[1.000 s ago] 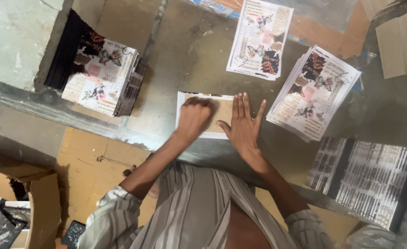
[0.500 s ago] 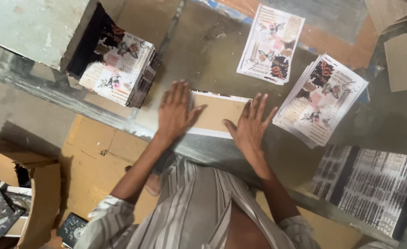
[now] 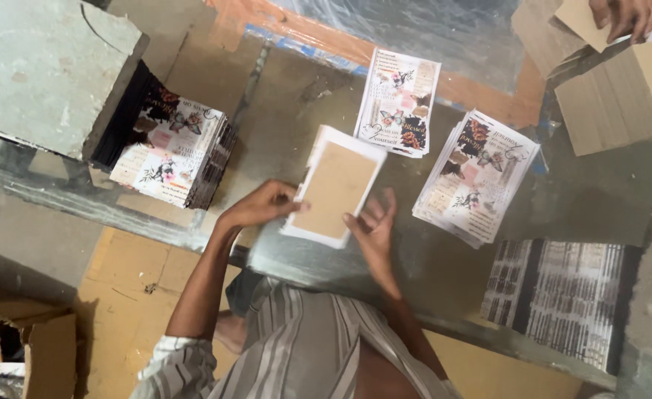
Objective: The person repeatedly picks up a printed card and a plain cardstock piece, aligns them, and presses them together on a table. The person stacks the assembled units and continues the same process with additional cards.
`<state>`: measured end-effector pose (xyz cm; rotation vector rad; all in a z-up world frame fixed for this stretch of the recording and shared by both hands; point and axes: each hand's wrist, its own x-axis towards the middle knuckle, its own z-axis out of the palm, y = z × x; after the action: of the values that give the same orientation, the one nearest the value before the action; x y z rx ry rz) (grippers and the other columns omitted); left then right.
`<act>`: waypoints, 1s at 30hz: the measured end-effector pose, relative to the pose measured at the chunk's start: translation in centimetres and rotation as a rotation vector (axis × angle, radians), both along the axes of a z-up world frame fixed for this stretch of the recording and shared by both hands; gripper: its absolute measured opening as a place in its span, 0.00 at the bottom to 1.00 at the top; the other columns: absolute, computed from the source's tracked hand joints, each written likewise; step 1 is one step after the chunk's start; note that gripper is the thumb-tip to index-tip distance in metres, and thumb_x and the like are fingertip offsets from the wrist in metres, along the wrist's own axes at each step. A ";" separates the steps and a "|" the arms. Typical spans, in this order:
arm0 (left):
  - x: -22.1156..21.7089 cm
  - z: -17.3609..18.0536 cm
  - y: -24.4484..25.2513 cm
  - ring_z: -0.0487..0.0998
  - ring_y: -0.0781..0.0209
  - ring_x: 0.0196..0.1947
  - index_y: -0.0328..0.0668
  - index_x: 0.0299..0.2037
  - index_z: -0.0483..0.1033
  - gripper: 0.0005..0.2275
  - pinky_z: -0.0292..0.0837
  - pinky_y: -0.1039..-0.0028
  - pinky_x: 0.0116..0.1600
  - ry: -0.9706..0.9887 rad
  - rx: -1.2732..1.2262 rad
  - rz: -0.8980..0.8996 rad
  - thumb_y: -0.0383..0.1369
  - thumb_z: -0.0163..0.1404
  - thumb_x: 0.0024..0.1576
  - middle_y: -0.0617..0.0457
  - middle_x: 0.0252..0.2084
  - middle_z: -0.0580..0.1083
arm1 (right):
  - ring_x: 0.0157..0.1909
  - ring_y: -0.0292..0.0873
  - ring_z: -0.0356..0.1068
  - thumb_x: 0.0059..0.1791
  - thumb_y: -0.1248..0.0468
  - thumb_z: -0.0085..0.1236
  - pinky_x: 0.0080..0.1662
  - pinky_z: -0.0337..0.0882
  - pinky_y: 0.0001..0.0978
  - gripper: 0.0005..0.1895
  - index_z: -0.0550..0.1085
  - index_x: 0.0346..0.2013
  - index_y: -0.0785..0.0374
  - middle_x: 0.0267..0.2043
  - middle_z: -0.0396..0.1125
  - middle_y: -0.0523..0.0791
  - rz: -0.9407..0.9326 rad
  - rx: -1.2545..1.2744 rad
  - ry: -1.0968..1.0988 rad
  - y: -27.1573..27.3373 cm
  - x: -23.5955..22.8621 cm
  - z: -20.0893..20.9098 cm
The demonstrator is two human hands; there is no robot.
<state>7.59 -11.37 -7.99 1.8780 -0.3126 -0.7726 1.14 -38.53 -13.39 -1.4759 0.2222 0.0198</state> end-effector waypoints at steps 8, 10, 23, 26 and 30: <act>1.2 0.9 2.5 0.77 0.59 0.58 0.44 0.73 0.60 0.32 0.73 0.68 0.63 -0.043 -0.399 0.397 0.42 0.55 0.58 0.48 0.61 0.73 | 0.46 0.40 0.75 0.49 0.62 0.66 0.50 0.74 0.30 0.15 0.79 0.47 0.68 0.42 0.78 0.49 0.650 -0.241 0.118 -8.0 1.4 0.9; 2.3 1.9 2.5 0.75 0.57 0.60 0.41 0.72 0.60 0.32 0.72 0.66 0.66 -0.141 -0.424 0.275 0.39 0.57 0.58 0.48 0.63 0.73 | 0.46 0.45 0.74 0.47 0.59 0.68 0.49 0.72 0.33 0.17 0.79 0.46 0.66 0.41 0.77 0.50 0.739 -0.569 -0.024 -7.9 1.9 2.9; 1.2 3.0 -5.1 0.79 0.42 0.48 0.36 0.57 0.75 0.25 0.73 0.57 0.53 -0.673 0.350 -0.231 0.24 0.57 0.45 0.42 0.46 0.78 | 0.51 0.51 0.76 0.48 0.71 0.49 0.68 0.63 0.44 0.19 0.76 0.53 0.64 0.49 0.75 0.53 0.546 -1.153 -0.473 -2.9 4.9 7.0; -0.6 2.3 -5.4 0.79 0.42 0.48 0.35 0.56 0.75 0.26 0.74 0.58 0.52 -0.924 0.364 -0.119 0.24 0.56 0.41 0.40 0.49 0.77 | 0.56 0.51 0.74 0.48 0.72 0.48 0.67 0.64 0.43 0.19 0.75 0.54 0.66 0.53 0.74 0.54 0.528 -1.137 -0.507 -3.1 4.7 4.5; -0.8 1.8 -3.6 0.80 0.44 0.43 0.40 0.49 0.80 0.14 0.75 0.58 0.48 -0.780 0.384 0.043 0.25 0.56 0.51 0.44 0.45 0.78 | 0.59 0.51 0.72 0.49 0.73 0.47 0.68 0.64 0.44 0.19 0.75 0.54 0.66 0.56 0.73 0.53 0.529 -1.121 -0.479 -3.4 4.4 2.8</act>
<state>6.82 -14.95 -6.24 2.4925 -0.6363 -0.0262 5.53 -41.90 -10.55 -2.5525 -0.6645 -0.0392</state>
